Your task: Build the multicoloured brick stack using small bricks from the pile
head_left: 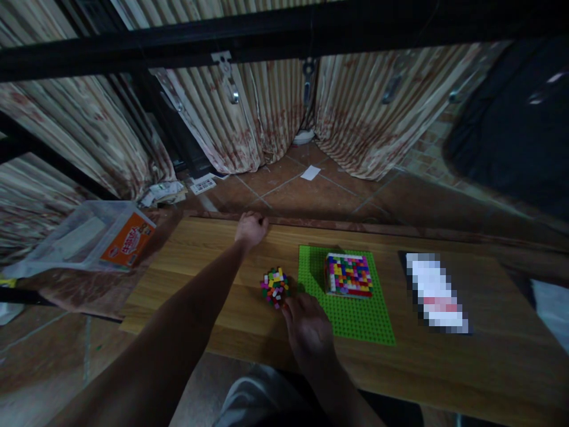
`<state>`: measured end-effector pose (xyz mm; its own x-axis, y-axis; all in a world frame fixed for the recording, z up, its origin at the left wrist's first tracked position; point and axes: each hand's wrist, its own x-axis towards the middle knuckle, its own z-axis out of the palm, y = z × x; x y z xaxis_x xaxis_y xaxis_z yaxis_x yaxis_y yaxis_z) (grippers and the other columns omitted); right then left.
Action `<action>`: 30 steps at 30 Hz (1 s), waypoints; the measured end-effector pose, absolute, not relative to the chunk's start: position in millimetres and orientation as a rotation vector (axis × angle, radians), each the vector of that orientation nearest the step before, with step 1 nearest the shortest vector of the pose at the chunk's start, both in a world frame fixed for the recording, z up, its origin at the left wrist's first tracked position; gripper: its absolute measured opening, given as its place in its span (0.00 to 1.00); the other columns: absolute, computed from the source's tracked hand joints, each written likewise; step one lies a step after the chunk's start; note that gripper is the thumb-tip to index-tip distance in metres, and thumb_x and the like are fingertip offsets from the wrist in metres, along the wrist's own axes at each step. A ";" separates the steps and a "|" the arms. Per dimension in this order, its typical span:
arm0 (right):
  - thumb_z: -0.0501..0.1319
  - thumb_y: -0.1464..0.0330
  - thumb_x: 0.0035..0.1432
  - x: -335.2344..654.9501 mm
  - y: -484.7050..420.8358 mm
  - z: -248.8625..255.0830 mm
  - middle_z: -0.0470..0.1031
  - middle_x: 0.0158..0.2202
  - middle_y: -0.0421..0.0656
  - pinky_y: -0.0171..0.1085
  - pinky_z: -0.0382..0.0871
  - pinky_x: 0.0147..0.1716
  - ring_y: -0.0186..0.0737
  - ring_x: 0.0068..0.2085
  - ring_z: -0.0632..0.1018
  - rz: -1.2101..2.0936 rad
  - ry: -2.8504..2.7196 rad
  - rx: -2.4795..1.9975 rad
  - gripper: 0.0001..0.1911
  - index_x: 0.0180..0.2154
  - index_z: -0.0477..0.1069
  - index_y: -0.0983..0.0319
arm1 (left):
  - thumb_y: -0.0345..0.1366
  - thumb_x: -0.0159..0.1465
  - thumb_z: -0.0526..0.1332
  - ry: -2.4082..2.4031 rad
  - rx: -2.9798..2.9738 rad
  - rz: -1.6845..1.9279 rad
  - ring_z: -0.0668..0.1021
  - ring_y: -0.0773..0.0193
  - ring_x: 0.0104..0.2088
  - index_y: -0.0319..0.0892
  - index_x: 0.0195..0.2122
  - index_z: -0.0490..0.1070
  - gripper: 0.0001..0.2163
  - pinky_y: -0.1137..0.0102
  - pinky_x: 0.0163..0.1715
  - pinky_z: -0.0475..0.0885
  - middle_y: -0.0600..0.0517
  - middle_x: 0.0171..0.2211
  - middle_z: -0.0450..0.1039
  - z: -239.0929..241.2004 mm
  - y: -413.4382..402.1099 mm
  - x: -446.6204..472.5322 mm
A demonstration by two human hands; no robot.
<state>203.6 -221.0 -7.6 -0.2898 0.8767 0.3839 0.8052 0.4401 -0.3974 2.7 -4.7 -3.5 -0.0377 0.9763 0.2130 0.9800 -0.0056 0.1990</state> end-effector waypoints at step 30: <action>0.54 0.69 0.70 197.8 -212.4 -6.3 0.77 0.34 0.43 0.33 0.72 0.32 0.37 0.33 0.78 0.443 -1.686 -1.374 0.14 0.36 0.77 0.59 | 0.39 0.66 0.53 -2.138 -2.155 -0.904 0.75 0.54 0.48 0.42 0.38 0.75 0.12 0.60 0.54 0.67 0.44 0.41 0.77 20.1 -10.1 -4.5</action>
